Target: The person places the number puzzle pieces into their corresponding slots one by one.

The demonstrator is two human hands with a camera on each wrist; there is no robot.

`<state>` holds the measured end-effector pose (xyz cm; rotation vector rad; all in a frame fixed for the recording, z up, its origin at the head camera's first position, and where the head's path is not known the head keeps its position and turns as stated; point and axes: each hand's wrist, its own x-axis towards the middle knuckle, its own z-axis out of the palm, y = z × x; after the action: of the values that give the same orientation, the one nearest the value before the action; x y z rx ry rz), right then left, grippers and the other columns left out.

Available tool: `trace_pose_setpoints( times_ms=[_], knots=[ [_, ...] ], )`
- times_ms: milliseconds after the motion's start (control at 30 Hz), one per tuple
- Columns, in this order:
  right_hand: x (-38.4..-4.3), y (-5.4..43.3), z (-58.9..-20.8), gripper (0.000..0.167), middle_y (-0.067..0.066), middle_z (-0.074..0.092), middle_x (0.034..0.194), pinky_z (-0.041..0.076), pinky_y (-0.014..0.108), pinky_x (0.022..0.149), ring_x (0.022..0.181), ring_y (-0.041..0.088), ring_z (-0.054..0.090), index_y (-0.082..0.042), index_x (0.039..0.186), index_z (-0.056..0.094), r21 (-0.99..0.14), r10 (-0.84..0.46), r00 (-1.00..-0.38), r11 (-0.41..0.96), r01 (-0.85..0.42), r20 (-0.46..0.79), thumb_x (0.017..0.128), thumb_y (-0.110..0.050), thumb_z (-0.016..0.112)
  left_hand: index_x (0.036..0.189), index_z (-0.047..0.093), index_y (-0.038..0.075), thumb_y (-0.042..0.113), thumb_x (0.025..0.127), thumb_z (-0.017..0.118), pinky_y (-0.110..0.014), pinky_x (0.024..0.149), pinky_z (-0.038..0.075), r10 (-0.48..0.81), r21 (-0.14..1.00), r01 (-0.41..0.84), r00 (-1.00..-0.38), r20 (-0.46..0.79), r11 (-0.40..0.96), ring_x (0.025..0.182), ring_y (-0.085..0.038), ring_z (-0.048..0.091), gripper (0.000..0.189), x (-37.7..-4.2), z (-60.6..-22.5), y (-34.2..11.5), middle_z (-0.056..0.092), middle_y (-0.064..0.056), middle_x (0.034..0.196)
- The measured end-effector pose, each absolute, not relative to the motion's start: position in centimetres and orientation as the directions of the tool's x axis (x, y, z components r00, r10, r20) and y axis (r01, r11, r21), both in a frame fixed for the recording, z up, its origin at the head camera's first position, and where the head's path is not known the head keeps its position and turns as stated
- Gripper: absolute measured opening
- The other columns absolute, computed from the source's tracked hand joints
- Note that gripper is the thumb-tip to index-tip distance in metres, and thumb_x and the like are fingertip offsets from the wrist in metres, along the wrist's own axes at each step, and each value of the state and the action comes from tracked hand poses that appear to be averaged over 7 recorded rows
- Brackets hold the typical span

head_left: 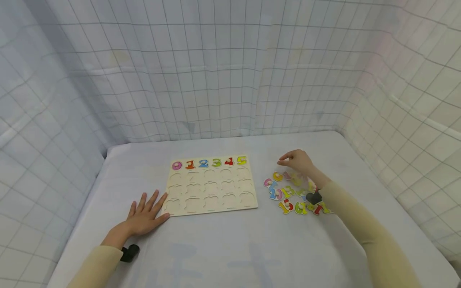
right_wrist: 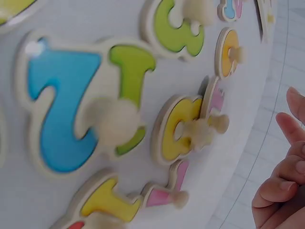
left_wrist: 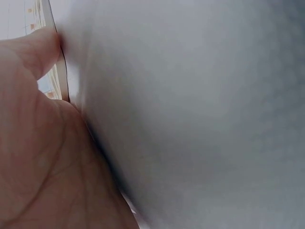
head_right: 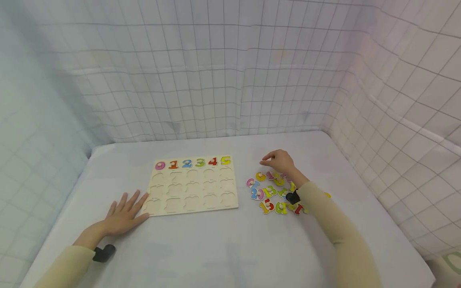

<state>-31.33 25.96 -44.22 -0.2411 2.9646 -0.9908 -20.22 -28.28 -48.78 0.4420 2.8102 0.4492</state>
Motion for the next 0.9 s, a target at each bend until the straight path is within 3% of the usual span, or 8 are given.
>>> trace_pose_setpoints(
  times_ms=[233, 500, 733, 900],
  knots=[
    [-29.9, 27.9, -44.7, 0.037, 0.0, 0.04, 0.06, 0.03, 0.026, 0.047, 0.049, 0.012, 0.034, -0.006, 0.105, 0.072, -0.595, -0.114, -0.992, 0.801, -0.064, -0.046, 0.085, -0.038, 0.072, 0.154, 0.003, 0.023, 0.068, 0.092, 0.032, -0.061, 0.098, -0.023, 0.333, 0.344, 0.25, -0.919, -0.208, 0.905, 0.136, -0.042, -0.023, 0.082, -20.1, -48.5, -28.4, -0.006, -0.018, 0.157],
    [-29.5, 26.6, -45.6, 0.028, 0.003, 0.049, 0.064, 0.032, 0.029, 0.052, 0.058, 0.015, 0.044, -0.013, 0.101, 0.075, -0.628, -0.21, -0.972, 0.772, -0.1, -0.103, 0.083, -0.034, 0.074, 0.154, 0.002, 0.023, 0.066, 0.093, 0.032, -0.061, 0.097, -0.023, 0.342, 0.348, 0.258, -0.917, -0.205, 0.901, 0.136, -0.042, -0.023, 0.081, -20.3, -48.9, -28.3, -0.006, -0.018, 0.157],
    [-29.9, 25.9, -46.5, 0.019, 0.0, 0.062, 0.081, 0.038, 0.029, 0.059, 0.069, 0.017, 0.045, -0.014, 0.1, 0.075, -0.619, -0.257, -0.959, 0.775, -0.13, -0.121, 0.085, -0.025, 0.074, 0.154, 0.003, 0.023, 0.067, 0.093, 0.032, -0.061, 0.098, -0.022, 0.336, 0.333, 0.258, -0.919, -0.204, 0.907, 0.136, -0.042, -0.022, 0.081, -20.3, -49.0, -28.2, -0.005, -0.017, 0.157],
    [-30.2, 25.6, -46.5, 0.02, -0.001, 0.06, 0.077, 0.037, 0.03, 0.061, 0.069, 0.017, 0.045, -0.013, 0.1, 0.075, -0.606, -0.268, -0.956, 0.783, -0.142, -0.122, 0.085, -0.025, 0.074, 0.154, 0.004, 0.022, 0.068, 0.092, 0.031, -0.062, 0.098, -0.021, 0.333, 0.338, 0.253, -0.921, -0.202, 0.906, 0.136, -0.042, -0.022, 0.082, -20.0, -48.5, -28.1, -0.004, -0.018, 0.157]
  ],
)
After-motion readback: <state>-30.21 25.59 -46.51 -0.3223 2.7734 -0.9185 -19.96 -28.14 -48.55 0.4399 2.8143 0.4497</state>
